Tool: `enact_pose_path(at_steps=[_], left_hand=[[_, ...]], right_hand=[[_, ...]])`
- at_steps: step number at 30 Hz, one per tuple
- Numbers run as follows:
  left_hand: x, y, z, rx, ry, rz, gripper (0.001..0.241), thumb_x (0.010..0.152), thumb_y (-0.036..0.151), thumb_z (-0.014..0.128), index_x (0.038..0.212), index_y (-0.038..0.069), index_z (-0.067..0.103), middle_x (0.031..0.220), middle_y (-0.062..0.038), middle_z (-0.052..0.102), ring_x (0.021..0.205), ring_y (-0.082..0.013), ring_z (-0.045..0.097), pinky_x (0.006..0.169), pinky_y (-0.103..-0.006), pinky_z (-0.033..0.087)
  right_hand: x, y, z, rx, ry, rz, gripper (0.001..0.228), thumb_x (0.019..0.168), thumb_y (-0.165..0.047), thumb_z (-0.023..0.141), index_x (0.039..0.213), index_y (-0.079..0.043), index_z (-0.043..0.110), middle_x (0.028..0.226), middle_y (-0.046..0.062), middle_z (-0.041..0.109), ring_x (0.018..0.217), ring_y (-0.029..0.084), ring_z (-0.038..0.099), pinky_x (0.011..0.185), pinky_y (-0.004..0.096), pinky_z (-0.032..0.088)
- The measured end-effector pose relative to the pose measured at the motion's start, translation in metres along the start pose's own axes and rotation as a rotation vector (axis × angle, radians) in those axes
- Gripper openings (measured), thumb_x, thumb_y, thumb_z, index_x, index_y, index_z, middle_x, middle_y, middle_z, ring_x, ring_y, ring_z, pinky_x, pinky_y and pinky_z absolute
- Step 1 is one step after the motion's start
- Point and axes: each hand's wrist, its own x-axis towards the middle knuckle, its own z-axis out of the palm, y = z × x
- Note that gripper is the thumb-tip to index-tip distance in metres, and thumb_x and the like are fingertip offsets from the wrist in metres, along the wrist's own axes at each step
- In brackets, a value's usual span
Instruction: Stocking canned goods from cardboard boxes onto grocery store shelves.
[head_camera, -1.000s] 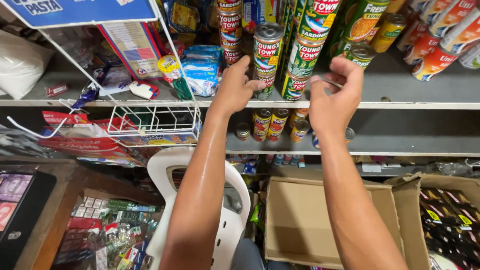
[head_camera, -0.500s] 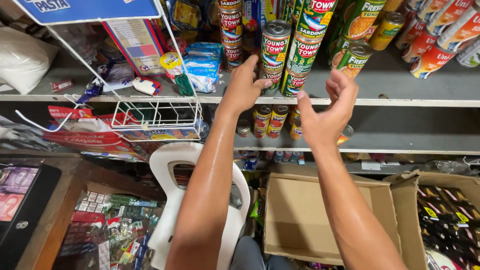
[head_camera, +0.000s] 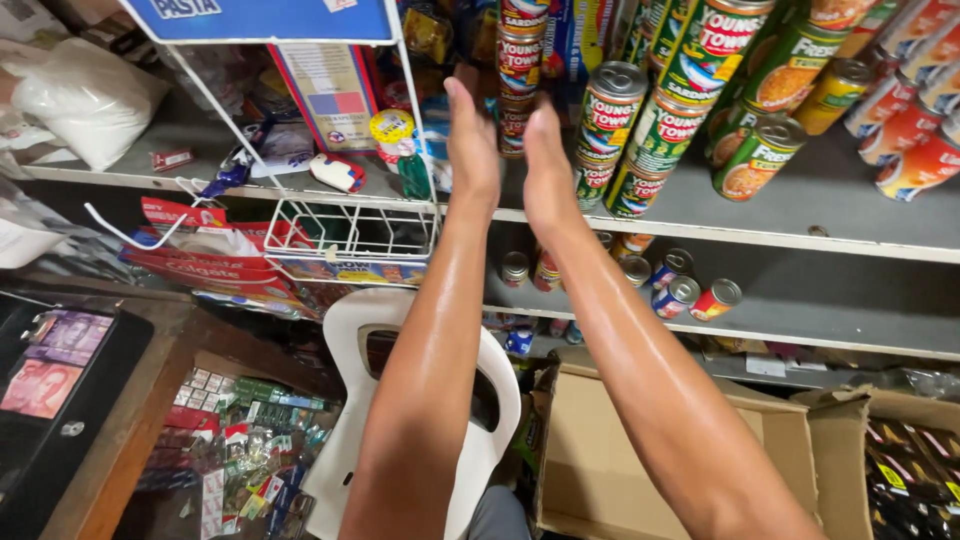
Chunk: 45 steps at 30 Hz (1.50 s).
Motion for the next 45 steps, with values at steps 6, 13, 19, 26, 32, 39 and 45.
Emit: enact_pose_path(at_steps=[6,13,19,26,32,39,45], left_hand=[[0.013,-0.026,0.008,-0.036,-0.079,-0.160,0.088,0.107,0.067,0.013,0.165,0.001,0.016,0.169,-0.009,0.025,0.155,-0.0182,0.024,0.127,-0.0331,0.015],[-0.006,-0.005,0.016,-0.077,-0.198,-0.068,0.091,0.103,0.070,0.022,0.160,-0.001,0.031,0.158,-0.019,0.045,0.143,-0.0280,0.045,0.122,-0.0401,0.032],[-0.024,0.018,0.019,0.393,-0.065,-0.170,0.096,0.099,0.073,0.017,0.144,-0.004,0.054,0.145,-0.017,0.060,0.133,-0.0245,0.055,0.113,-0.0369,0.037],[-0.041,0.041,0.021,0.410,-0.114,-0.141,0.099,0.099,0.074,0.011,0.136,0.000,0.064,0.132,-0.014,0.071,0.122,-0.0237,0.063,0.110,-0.0362,0.041],[-0.052,0.044,0.015,0.285,-0.197,-0.158,0.095,0.101,0.071,0.011,0.139,0.002,0.062,0.128,-0.012,0.072,0.118,-0.0204,0.064,0.109,-0.0358,0.043],[-0.060,0.047,0.017,0.204,-0.269,-0.168,0.095,0.103,0.069,0.011,0.145,-0.003,0.055,0.137,-0.012,0.066,0.124,-0.0185,0.059,0.114,-0.0338,0.037],[-0.070,0.037,0.011,0.183,-0.254,-0.188,0.102,0.109,0.069,0.016,0.145,-0.017,0.056,0.142,-0.024,0.060,0.125,-0.0221,0.058,0.114,-0.0389,0.038]], right_hand=[[0.037,0.020,0.003,0.494,0.064,0.222,0.076,0.109,-0.057,0.023,0.161,-0.001,0.027,0.166,0.008,0.037,0.151,0.023,0.038,0.126,0.036,0.027],[0.037,0.018,0.004,0.559,0.068,0.281,0.076,0.107,-0.057,0.018,0.161,-0.004,0.029,0.163,0.010,0.040,0.149,0.027,0.040,0.124,0.041,0.028],[0.020,0.011,-0.003,0.517,-0.026,0.229,0.079,0.108,-0.060,0.015,0.162,-0.004,0.028,0.168,0.008,0.036,0.154,0.025,0.034,0.129,0.040,0.022],[0.002,-0.009,-0.003,0.368,-0.075,0.242,0.083,0.107,-0.061,0.009,0.159,-0.002,0.034,0.163,0.012,0.041,0.151,0.026,0.038,0.127,0.040,0.024],[-0.015,-0.027,-0.001,0.216,-0.054,0.242,0.082,0.106,-0.061,0.009,0.159,-0.003,0.033,0.162,0.011,0.041,0.152,0.022,0.035,0.127,0.038,0.020],[-0.024,-0.027,-0.006,0.258,0.007,0.314,0.073,0.108,-0.055,0.014,0.160,-0.005,0.030,0.165,0.006,0.036,0.153,0.018,0.031,0.127,0.036,0.018],[-0.040,-0.042,-0.003,0.211,-0.014,0.221,0.073,0.111,-0.053,0.016,0.157,-0.001,0.038,0.158,0.011,0.047,0.146,0.021,0.041,0.126,0.038,0.023]])
